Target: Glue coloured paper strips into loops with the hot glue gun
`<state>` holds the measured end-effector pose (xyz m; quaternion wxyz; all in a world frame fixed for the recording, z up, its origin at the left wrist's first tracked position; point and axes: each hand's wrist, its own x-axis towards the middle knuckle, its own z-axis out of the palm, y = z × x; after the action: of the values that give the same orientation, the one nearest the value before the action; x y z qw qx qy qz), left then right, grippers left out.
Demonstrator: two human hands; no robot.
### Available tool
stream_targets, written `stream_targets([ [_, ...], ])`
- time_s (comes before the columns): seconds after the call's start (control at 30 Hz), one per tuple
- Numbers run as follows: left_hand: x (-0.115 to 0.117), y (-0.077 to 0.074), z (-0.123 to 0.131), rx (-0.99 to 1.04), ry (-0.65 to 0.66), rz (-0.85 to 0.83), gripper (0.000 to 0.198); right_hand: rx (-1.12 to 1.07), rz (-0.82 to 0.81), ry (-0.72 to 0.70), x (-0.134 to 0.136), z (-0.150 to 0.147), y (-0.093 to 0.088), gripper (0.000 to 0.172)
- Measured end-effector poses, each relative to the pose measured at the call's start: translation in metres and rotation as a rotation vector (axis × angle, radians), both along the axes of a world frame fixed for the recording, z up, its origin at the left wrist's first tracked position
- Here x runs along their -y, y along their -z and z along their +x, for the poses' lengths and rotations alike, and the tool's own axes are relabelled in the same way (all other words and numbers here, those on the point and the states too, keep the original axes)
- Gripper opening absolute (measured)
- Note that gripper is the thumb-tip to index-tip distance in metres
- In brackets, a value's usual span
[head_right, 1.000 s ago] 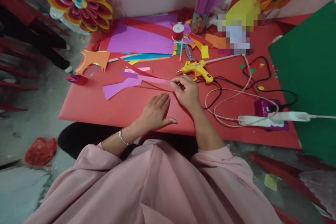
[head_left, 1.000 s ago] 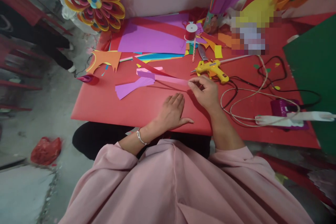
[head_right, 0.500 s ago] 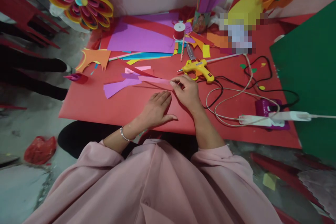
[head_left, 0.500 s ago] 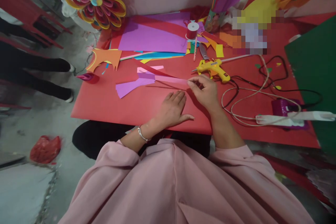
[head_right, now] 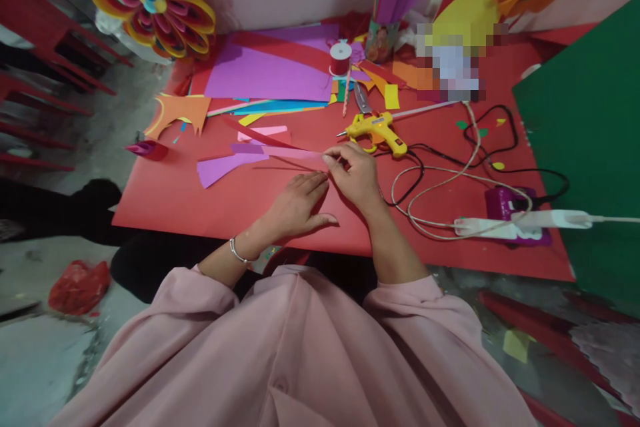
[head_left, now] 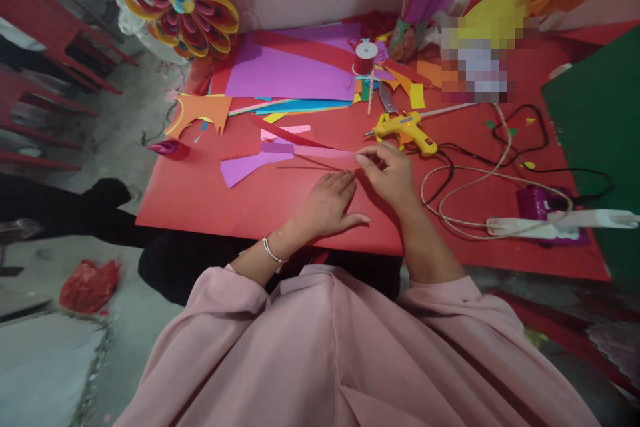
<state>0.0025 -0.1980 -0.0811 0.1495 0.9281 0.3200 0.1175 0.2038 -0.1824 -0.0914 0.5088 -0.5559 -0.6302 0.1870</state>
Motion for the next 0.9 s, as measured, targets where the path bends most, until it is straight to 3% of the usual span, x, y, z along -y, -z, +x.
stream_targets([
  [0.07,-0.009,-0.003,-0.001,0.048,0.045,-0.078,0.073,-0.004,0.008,0.006,0.0,0.0,-0.001,0.012],
  [0.13,-0.014,-0.004,0.0,0.091,-0.007,-0.099,0.071,-0.009,0.021,0.008,0.0,0.001,-0.002,0.012],
  [0.23,-0.006,-0.003,-0.001,0.054,-0.116,-0.035,0.096,-0.023,0.042,0.004,0.0,0.002,-0.003,0.011],
  [0.27,-0.001,-0.003,-0.002,0.025,-0.045,-0.062,0.104,-0.032,0.047,0.001,0.0,0.003,-0.003,0.011],
  [0.3,0.005,-0.004,-0.004,0.008,0.09,-0.129,0.099,-0.04,0.05,0.0,0.0,0.003,-0.003,0.01],
  [0.37,0.013,-0.005,-0.01,0.017,0.458,-0.331,0.063,-0.045,0.048,0.003,0.0,0.004,-0.003,0.011],
  [0.4,0.015,-0.006,-0.012,0.035,0.56,-0.402,0.054,-0.04,0.044,0.009,0.0,0.004,-0.004,0.011],
  [0.43,0.015,-0.006,-0.014,0.079,0.484,-0.405,0.057,-0.032,0.04,0.017,0.001,0.004,-0.004,0.011],
  [0.5,0.015,-0.007,-0.012,0.125,0.097,-0.249,0.059,-0.018,0.032,0.026,0.0,0.003,-0.004,0.012],
  [0.53,0.016,-0.008,-0.009,0.062,-0.037,-0.185,0.062,-0.015,0.03,0.025,0.0,0.003,-0.004,0.012],
  [0.57,0.019,-0.01,-0.005,0.018,-0.079,-0.167,0.074,-0.016,0.029,0.02,0.0,0.002,-0.004,0.011],
  [0.6,0.023,-0.012,0.0,-0.006,0.031,-0.229,0.079,-0.021,0.028,0.014,0.0,0.002,-0.003,0.011],
  [0.7,0.037,-0.022,0.007,0.078,0.689,-0.69,0.041,-0.034,0.017,0.007,-0.001,0.001,-0.001,0.01],
  [0.73,0.038,-0.024,0.007,0.179,0.662,-0.758,0.044,-0.033,0.009,0.004,-0.001,0.001,-0.001,0.01],
  [0.8,0.032,-0.024,0.0,0.386,0.317,-0.596,0.051,-0.03,-0.011,-0.014,0.0,0.001,0.0,0.01],
  [0.83,0.027,-0.022,-0.005,0.391,0.161,-0.489,0.054,-0.031,-0.021,-0.032,0.0,0.001,0.0,0.01],
  [0.9,0.015,-0.014,-0.015,0.319,-0.009,-0.324,0.057,-0.038,-0.035,-0.073,0.0,0.0,-0.001,0.01],
])
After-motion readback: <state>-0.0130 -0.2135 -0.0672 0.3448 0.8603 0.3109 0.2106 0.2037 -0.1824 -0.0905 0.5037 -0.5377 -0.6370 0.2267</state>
